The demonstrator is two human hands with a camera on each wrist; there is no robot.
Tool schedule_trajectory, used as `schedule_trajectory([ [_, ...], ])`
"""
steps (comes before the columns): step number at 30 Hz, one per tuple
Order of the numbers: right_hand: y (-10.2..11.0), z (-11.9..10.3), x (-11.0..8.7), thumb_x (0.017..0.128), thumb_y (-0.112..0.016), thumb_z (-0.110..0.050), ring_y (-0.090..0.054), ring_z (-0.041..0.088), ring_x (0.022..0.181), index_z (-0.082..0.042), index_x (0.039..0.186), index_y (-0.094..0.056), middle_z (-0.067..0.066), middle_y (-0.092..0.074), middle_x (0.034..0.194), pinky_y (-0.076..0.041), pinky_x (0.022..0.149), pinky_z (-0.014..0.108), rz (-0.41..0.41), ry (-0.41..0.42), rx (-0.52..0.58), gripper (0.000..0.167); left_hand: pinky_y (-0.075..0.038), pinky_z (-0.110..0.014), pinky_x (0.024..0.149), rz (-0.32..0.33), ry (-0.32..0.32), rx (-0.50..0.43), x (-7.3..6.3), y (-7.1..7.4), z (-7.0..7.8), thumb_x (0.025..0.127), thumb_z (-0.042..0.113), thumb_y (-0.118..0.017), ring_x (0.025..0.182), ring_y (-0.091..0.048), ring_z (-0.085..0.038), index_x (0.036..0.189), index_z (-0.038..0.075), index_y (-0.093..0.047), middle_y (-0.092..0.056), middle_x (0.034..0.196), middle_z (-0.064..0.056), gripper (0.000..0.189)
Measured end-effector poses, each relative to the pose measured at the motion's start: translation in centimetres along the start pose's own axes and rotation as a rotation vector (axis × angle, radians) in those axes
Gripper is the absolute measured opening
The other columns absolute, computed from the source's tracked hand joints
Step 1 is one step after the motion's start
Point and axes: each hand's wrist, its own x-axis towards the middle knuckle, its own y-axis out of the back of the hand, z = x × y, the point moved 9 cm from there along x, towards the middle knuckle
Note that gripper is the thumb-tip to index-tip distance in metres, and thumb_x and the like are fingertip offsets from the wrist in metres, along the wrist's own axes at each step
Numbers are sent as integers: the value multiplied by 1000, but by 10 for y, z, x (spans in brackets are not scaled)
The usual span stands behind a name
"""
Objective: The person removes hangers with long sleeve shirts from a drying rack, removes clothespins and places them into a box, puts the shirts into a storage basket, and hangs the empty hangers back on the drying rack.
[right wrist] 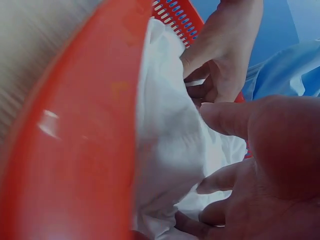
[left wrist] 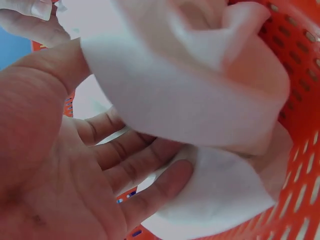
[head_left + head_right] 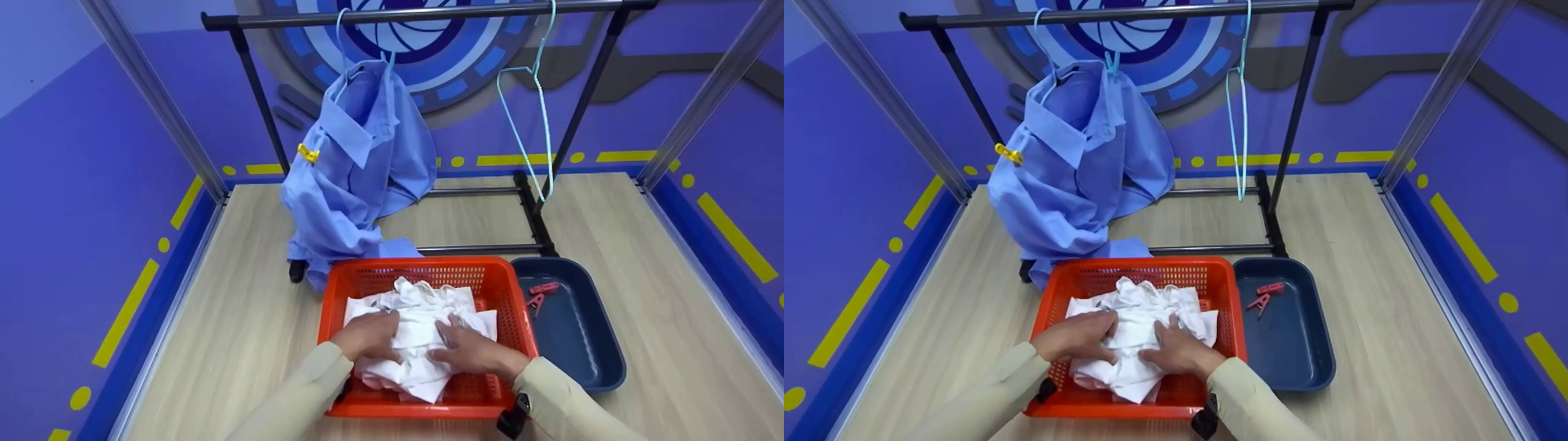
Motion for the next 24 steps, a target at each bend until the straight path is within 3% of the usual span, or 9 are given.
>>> schedule_trajectory([
  [2, 1, 1, 0, 91, -64, -37, -15, 42, 147, -2, 147, -36, 29, -16, 157, -16, 118, 54, 7, -12, 30, 72, -51, -34, 79, 5, 4, 9, 1, 0, 0, 72, 40, -82, 82, -59, -18, 108, 8, -55, -62, 89, -2, 55],
  [4, 3, 2, -1, 91, -64, -36, -28, 40, 143, -5, 148, -37, 27, -15, 158, -31, 112, 53, 11, -32, 95, 70, -51, -33, 78, 6, 6, 16, 2, 2, -1, 72, 40, -82, 82, -58, -18, 107, 8, -55, -62, 89, -2, 55],
  [6, 7, 5, -3, 91, -64, -35, -42, 36, 134, -10, 147, -40, 22, -16, 160, -46, 100, 49, 16, -72, 189, 66, -49, -33, 74, 1, 13, 0, 0, 5, -1, 73, 40, -81, 79, -56, -17, 102, 10, -55, -59, 86, -1, 49],
  [9, 16, 7, -11, 91, -63, -37, -56, 28, 116, -15, 147, -42, 17, -20, 160, -56, 81, 44, 17, -105, 301, 64, -46, -32, 71, 4, 23, -38, -5, 11, -2, 75, 42, -79, 76, -53, -17, 94, 13, -55, -57, 82, 1, 42],
  [12, 28, 4, -19, 91, -63, -40, -60, 25, 109, -16, 146, -42, 16, -29, 157, -57, 81, 45, 12, -95, 350, 63, -47, -33, 74, 15, 20, -59, -10, 21, -1, 78, 46, -76, 78, -54, -17, 94, 14, -55, -57, 83, 1, 41],
  [16, 48, -8, -30, 91, -62, -41, -61, 27, 109, -15, 142, -46, 16, -45, 147, -55, 86, 48, 53, -19, 286, 59, -50, -35, 79, 56, -11, -79, -18, 45, 7, 83, 50, -70, 84, -57, -18, 104, 13, -58, -62, 91, -2, 44],
  [20, 68, -17, -42, 91, -62, -43, -57, 29, 119, -21, 142, -47, 12, -53, 140, -52, 92, 51, 114, 9, 227, 58, -50, -35, 81, 171, -56, -147, -28, 79, 15, 87, 49, -65, 88, -58, -18, 110, 13, -60, -65, 98, -3, 42],
  [24, 84, -23, -51, 93, -59, -43, -57, 28, 120, -23, 144, -45, 11, -56, 137, -50, 95, 52, 149, 55, 245, 57, -50, -36, 80, 403, -93, -245, -41, 123, 13, 91, 39, -64, 90, -58, -19, 114, 13, -58, -64, 101, -5, 35],
])
